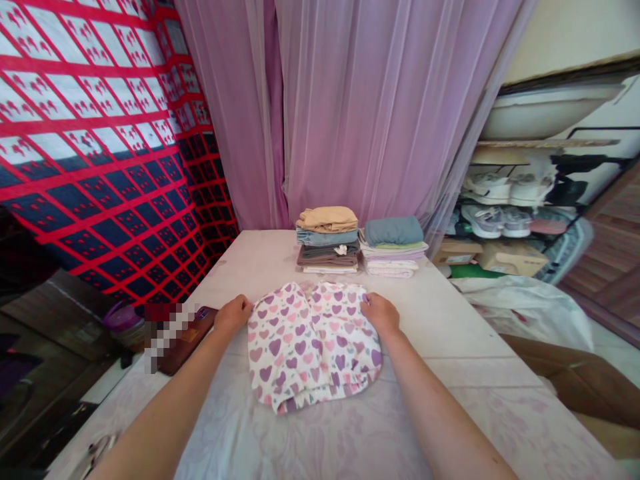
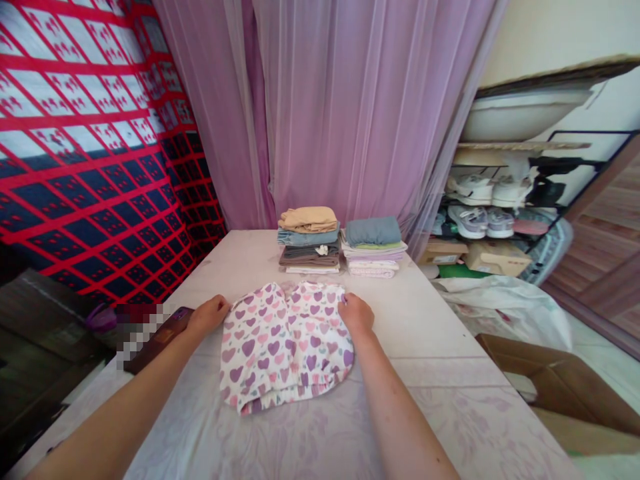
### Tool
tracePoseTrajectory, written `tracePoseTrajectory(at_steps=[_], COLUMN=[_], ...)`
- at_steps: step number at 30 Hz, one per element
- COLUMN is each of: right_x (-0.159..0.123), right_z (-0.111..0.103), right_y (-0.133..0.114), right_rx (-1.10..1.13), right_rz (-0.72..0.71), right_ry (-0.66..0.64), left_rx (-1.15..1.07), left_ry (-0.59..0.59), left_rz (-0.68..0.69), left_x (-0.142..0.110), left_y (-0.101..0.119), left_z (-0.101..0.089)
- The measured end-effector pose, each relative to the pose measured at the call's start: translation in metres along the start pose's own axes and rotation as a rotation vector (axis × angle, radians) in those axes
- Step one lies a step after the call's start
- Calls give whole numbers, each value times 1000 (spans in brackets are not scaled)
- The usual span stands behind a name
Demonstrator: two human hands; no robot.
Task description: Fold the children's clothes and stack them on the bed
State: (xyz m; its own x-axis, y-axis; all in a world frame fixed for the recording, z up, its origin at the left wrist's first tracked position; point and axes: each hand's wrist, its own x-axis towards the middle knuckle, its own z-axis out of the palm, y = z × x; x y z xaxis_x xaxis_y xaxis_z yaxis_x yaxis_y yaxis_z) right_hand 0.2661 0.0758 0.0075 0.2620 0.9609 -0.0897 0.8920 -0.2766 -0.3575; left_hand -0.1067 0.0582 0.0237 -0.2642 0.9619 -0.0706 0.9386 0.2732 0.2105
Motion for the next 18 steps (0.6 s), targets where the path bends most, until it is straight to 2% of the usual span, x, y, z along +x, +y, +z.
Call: tracePoseTrajectory(at_steps=[6, 11, 14, 18], right_x=[-5, -11, -13, -5], right_z=[5, 4, 4, 2], right_y=[5, 14, 17, 18], right_rx=[8, 26, 74, 153], right_rz=[34, 116, 85, 79], right_ry=[66, 127, 142, 158], left_rx=[71, 123, 133, 114], left_ry=[-33, -47, -77, -50], left_rz=[96, 3, -25, 52], left_x=[-2, 0, 5, 12], left_y=[2, -2, -4, 12], left_z=[-2, -8, -13, -16])
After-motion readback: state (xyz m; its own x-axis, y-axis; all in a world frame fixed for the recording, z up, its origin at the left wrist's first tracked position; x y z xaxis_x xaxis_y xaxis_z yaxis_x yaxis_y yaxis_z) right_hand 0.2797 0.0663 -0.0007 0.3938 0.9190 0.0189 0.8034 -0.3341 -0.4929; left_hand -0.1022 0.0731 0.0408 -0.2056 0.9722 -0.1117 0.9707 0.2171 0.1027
